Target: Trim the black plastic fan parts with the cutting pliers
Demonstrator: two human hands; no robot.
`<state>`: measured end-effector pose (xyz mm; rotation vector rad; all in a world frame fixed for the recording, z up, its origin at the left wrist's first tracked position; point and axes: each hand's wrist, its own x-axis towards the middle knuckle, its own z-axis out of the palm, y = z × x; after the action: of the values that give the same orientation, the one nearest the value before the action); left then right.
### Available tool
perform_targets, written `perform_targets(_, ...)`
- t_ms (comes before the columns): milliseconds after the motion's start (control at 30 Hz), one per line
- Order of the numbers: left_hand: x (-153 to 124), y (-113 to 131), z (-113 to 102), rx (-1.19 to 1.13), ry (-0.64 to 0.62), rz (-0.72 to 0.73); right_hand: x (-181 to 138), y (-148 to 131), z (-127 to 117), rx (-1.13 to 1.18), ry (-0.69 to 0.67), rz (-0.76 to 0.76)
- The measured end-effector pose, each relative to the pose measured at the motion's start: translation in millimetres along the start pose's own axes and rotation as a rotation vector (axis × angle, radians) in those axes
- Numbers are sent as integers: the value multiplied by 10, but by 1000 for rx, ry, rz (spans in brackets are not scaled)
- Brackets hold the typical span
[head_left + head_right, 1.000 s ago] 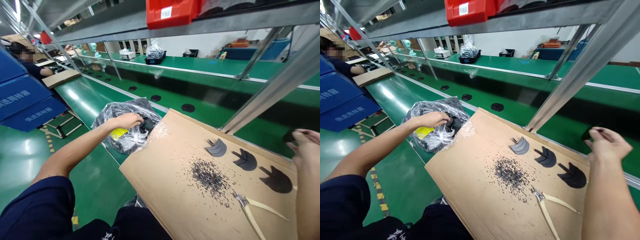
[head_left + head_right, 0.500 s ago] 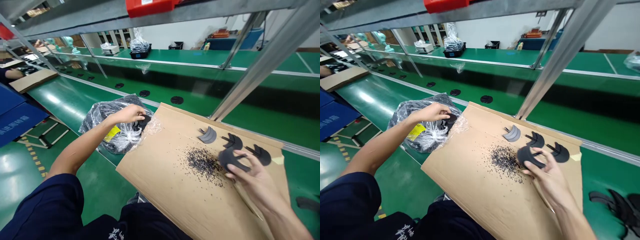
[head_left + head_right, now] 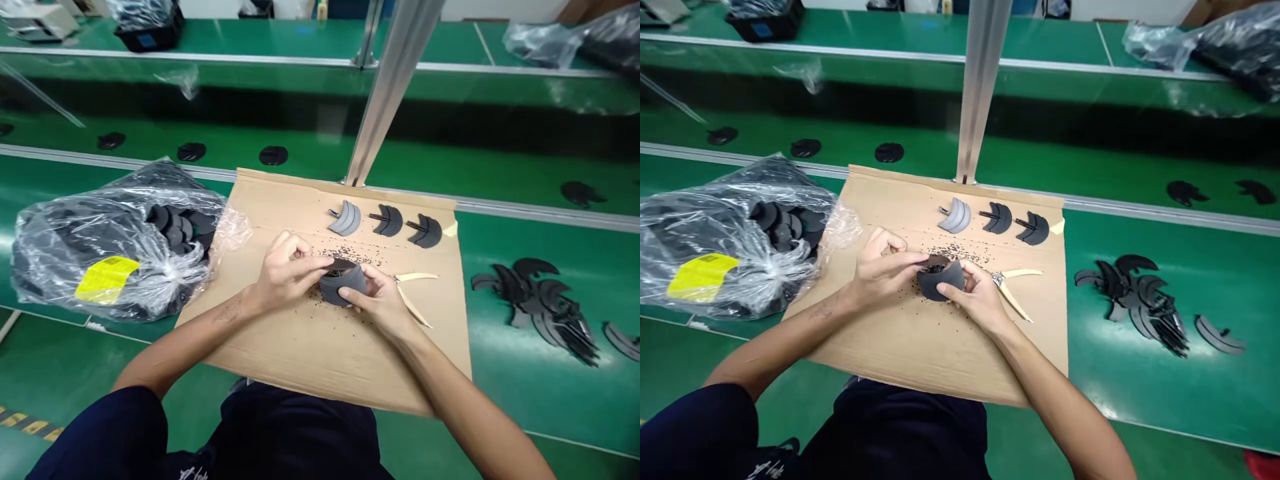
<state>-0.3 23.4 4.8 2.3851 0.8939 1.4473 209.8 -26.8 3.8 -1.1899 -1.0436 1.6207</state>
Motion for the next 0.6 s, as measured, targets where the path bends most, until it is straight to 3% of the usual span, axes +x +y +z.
perform_targets(67, -102, 9, 66, 42, -72, 89, -22, 1, -10, 33, 16, 12)
perform_targets(167, -204, 20, 133, -48, -204, 105, -35, -13, -34, 68, 53, 10)
perform_targets(433, -188, 77, 135, -233, -224, -219, -54, 36, -46, -42, 75, -3)
perform_targets(600, -199, 55, 123, -280, -242, -317, -59, 90, -16, -29, 53, 20)
